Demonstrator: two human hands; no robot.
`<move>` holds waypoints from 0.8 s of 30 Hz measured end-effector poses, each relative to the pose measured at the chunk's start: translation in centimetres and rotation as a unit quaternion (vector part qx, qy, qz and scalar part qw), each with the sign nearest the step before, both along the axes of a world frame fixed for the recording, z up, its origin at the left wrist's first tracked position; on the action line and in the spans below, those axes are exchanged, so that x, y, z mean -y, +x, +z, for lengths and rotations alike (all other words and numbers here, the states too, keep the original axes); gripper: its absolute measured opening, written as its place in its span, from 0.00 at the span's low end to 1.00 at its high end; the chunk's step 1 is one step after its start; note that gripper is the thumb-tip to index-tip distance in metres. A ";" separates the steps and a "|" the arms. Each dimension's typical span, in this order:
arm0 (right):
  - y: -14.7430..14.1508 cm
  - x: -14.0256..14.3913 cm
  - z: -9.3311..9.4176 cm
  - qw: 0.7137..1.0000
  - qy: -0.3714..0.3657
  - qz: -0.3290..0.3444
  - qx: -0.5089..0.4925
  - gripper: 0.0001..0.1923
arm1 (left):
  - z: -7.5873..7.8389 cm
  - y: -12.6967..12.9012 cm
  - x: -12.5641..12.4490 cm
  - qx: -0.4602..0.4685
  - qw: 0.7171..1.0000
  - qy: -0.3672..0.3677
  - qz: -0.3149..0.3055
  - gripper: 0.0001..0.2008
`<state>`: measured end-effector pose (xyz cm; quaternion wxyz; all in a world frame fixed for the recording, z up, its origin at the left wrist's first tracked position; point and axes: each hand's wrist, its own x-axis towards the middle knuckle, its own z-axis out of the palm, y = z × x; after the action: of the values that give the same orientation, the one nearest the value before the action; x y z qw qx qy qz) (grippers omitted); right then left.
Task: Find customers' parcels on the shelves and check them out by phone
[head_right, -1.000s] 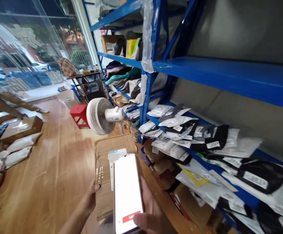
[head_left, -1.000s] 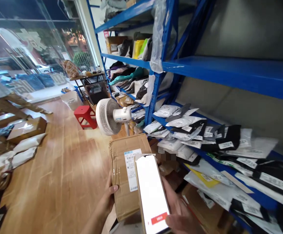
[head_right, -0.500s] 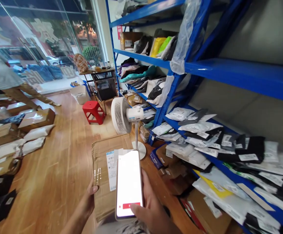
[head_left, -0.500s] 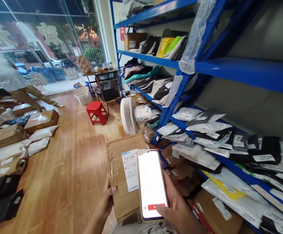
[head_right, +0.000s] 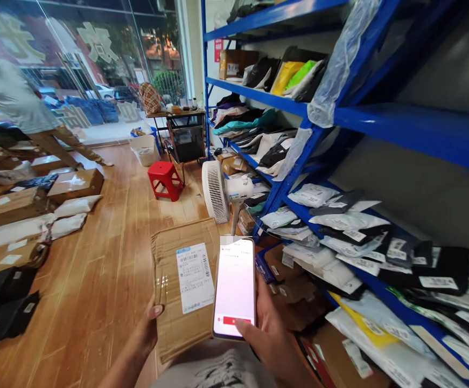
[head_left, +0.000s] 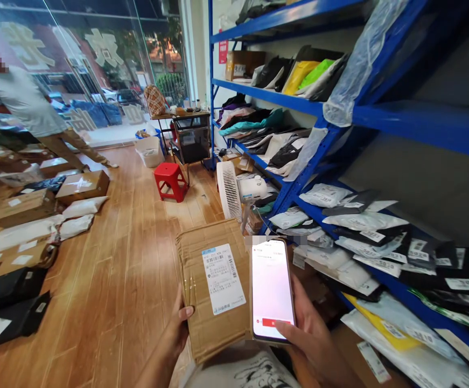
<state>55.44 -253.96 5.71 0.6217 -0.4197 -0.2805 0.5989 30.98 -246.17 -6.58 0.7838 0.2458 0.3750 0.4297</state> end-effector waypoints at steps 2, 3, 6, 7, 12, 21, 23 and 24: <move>0.0 0.1 0.1 1.000 -0.004 0.005 -0.003 0.48 | -0.3 -0.1 0.0 0.007 1.000 -0.001 0.000 0.49; 0.0 0.1 0.0 1.000 -0.006 0.010 -0.007 0.49 | -0.5 -0.1 0.0 0.010 1.000 -0.002 0.001 0.49; 0.0 0.3 -0.5 1.000 -0.005 0.013 -0.014 0.50 | -0.7 -0.1 0.0 0.017 1.000 -0.005 0.003 0.50; 0.0 0.3 -0.6 1.000 -0.003 0.013 -0.015 0.50 | -0.7 -0.2 0.0 0.018 1.000 -0.008 0.002 0.51; -0.1 0.5 -0.7 1.000 -0.003 0.023 -0.011 0.48 | -0.2 -0.1 0.2 0.014 1.000 -0.024 0.008 0.51; -0.4 -0.1 0.2 0.999 0.026 0.037 0.023 0.49 | 0.3 -0.1 -0.2 0.004 1.000 -0.019 0.003 0.50; -0.5 -0.2 0.3 0.999 0.024 0.035 0.028 0.49 | 0.1 -0.2 -0.4 0.003 1.000 -0.022 0.007 0.49; -0.5 -0.3 0.4 0.999 0.023 0.035 0.030 0.49 | 0.1 -0.3 -0.4 0.003 1.000 -0.022 0.009 0.49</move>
<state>54.94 -253.67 6.09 0.6013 -0.4134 -0.3271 0.6005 30.72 -245.73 -6.45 0.7863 0.2233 0.3843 0.4292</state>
